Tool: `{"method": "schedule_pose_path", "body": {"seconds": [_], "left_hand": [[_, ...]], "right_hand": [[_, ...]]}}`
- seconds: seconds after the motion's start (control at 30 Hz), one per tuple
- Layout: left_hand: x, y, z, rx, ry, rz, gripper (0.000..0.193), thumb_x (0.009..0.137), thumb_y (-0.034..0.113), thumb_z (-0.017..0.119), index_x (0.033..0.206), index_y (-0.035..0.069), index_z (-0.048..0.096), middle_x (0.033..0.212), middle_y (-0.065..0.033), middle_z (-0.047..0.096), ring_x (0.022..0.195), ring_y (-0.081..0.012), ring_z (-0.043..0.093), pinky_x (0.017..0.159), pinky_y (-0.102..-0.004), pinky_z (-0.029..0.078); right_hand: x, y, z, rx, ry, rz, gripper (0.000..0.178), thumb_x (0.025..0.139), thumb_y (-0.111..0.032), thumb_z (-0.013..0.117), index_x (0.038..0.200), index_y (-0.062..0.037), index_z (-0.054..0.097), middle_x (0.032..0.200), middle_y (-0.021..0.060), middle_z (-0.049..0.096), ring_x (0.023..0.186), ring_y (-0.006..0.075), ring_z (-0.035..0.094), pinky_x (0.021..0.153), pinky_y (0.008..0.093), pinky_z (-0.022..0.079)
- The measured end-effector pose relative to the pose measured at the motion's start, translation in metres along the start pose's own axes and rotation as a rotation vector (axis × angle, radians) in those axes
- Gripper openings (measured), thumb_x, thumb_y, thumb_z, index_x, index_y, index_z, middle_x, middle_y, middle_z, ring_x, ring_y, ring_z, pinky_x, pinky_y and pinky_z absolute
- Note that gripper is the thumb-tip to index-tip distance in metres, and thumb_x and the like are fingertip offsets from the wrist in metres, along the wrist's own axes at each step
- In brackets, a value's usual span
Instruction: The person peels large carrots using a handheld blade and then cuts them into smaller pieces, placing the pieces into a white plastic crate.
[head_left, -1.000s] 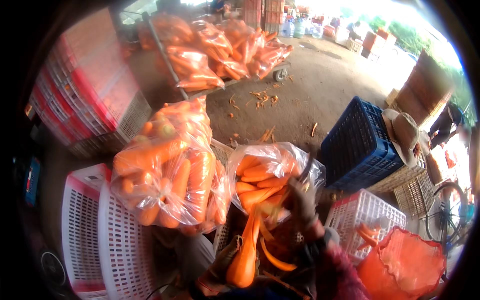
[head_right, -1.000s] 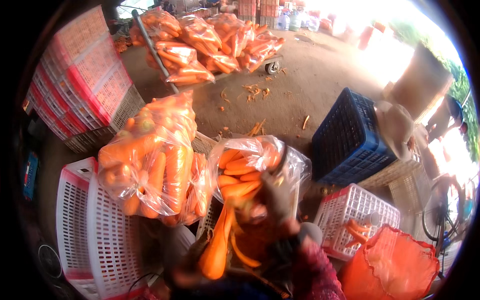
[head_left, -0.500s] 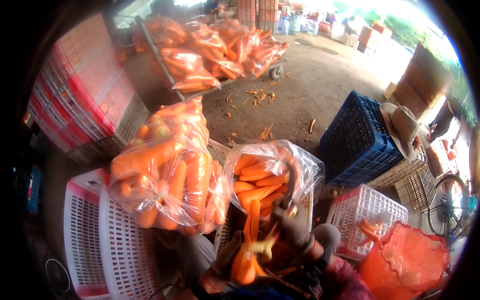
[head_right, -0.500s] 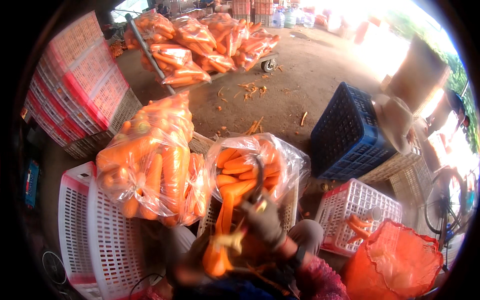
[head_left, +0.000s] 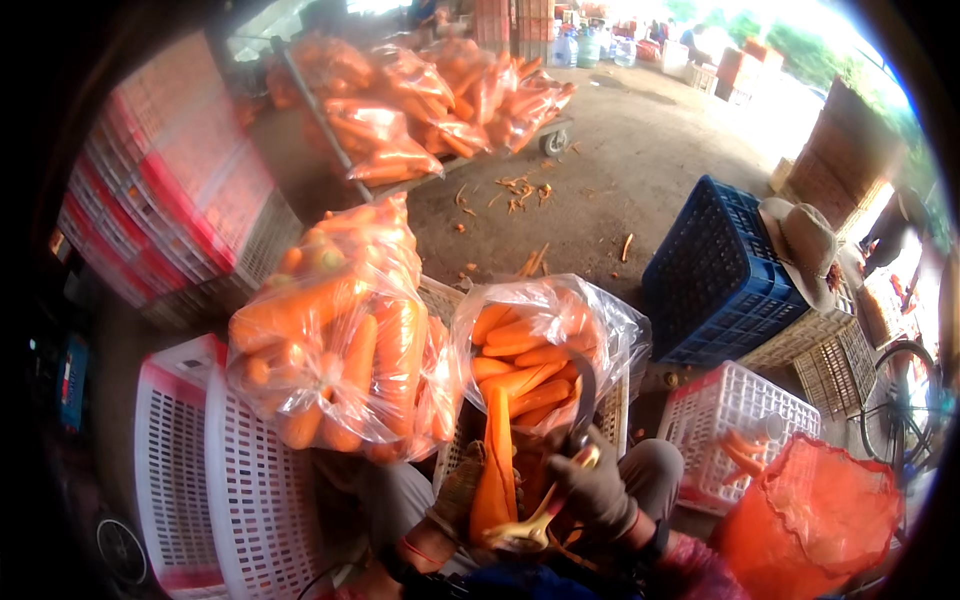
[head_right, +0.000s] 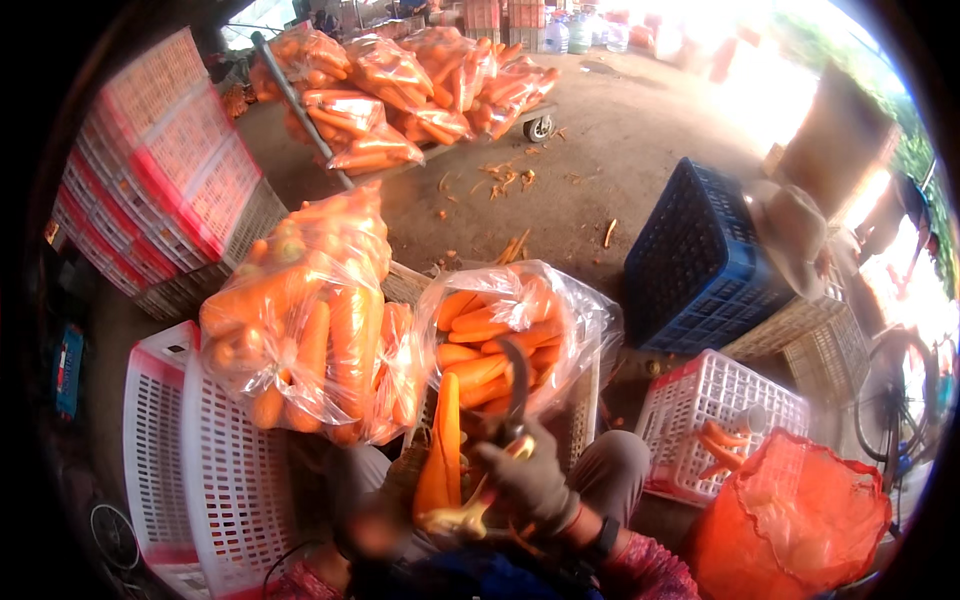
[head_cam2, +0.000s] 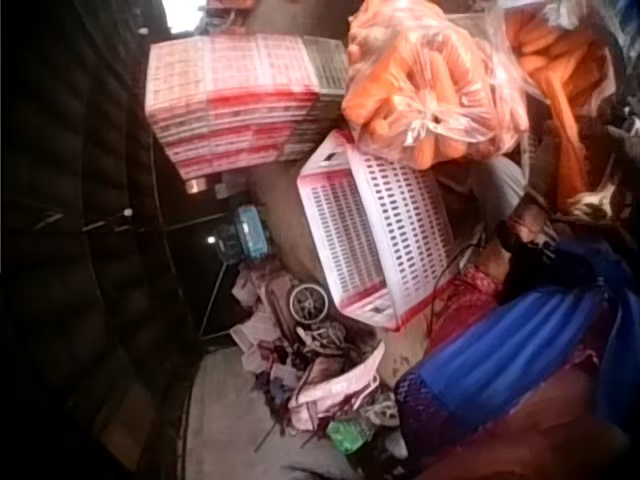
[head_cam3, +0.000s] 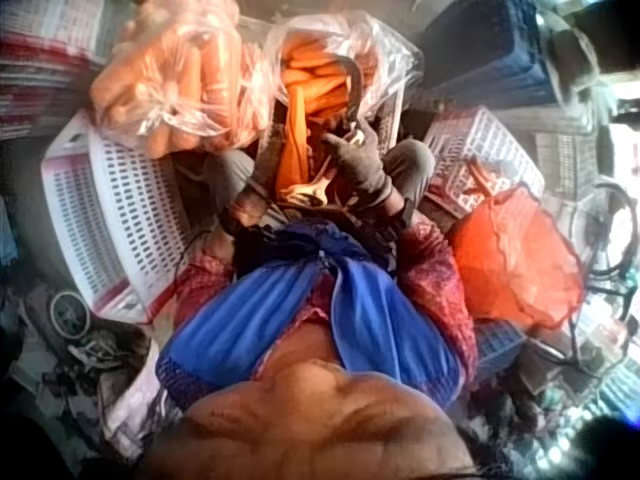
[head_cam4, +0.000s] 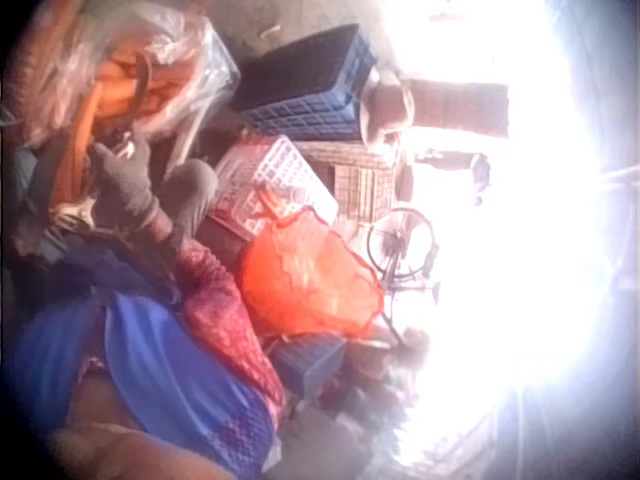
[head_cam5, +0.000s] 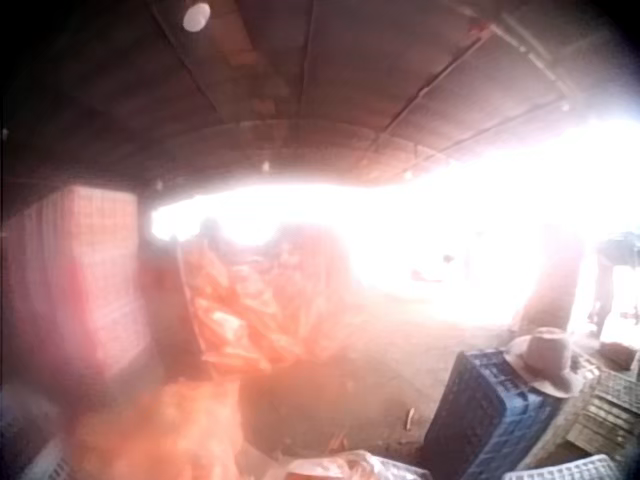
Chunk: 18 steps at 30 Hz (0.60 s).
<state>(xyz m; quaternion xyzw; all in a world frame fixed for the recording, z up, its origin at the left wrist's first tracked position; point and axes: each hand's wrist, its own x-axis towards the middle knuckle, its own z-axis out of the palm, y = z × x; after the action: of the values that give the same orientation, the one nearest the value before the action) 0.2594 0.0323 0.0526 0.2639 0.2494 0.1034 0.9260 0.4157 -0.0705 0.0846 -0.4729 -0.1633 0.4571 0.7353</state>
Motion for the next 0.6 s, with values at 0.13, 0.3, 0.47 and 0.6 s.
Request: {"method": "schedule_pose_path", "body": {"seconds": [0.13, 0.3, 0.47, 0.6], "left_hand": [[0.013, -0.009, 0.004, 0.002, 0.132, -0.026, 0.038, 0.092, 0.037, 0.050, 0.110, 0.004, 0.053, 0.092, -0.0100, 0.061, 0.077, -0.0187, 0.060, 0.071, -0.0296, 0.051], [-0.018, -0.040, -0.035, 0.488, 0.104, 0.189, 0.033, 0.093, 0.023, 0.052, 0.117, 0.001, 0.052, 0.102, -0.0064, 0.060, 0.091, -0.0136, 0.057, 0.081, -0.0257, 0.048], [-0.055, -0.018, -0.021, 0.892, 0.019, 0.147, 0.035, 0.093, 0.017, 0.051, 0.123, -0.001, 0.049, 0.108, -0.0026, 0.057, 0.098, -0.0086, 0.052, 0.084, -0.0216, 0.043], [-0.059, 0.001, -0.007, 0.748, -0.159, 0.024, 0.042, 0.084, 0.027, 0.066, 0.113, 0.000, 0.051, 0.091, -0.0007, 0.057, 0.083, -0.0082, 0.052, 0.073, -0.0227, 0.045]], "right_hand": [[-0.006, -0.004, 0.011, -0.120, 0.046, 0.044, 0.021, 0.075, -0.002, 0.065, 0.093, -0.0017, 0.053, 0.078, 0.0023, 0.055, 0.068, 0.0092, 0.054, 0.059, 0.0230, 0.047], [0.050, -0.026, -0.017, -0.157, 0.082, -0.099, 0.016, 0.082, -0.016, 0.061, 0.087, -0.0028, 0.054, 0.065, 0.0004, 0.053, 0.051, 0.0081, 0.050, 0.045, 0.0210, 0.040], [0.081, -0.030, -0.051, -0.193, 0.318, -0.369, 0.017, 0.083, -0.019, 0.059, 0.089, -0.0064, 0.050, 0.053, 0.0013, 0.049, 0.041, 0.0097, 0.046, 0.035, 0.0213, 0.033], [0.049, 0.011, -0.056, -0.507, 0.277, -0.513, 0.016, 0.078, -0.007, 0.064, 0.089, -0.0048, 0.052, 0.069, 0.0025, 0.054, 0.052, 0.0115, 0.052, 0.049, 0.0254, 0.045]]}}
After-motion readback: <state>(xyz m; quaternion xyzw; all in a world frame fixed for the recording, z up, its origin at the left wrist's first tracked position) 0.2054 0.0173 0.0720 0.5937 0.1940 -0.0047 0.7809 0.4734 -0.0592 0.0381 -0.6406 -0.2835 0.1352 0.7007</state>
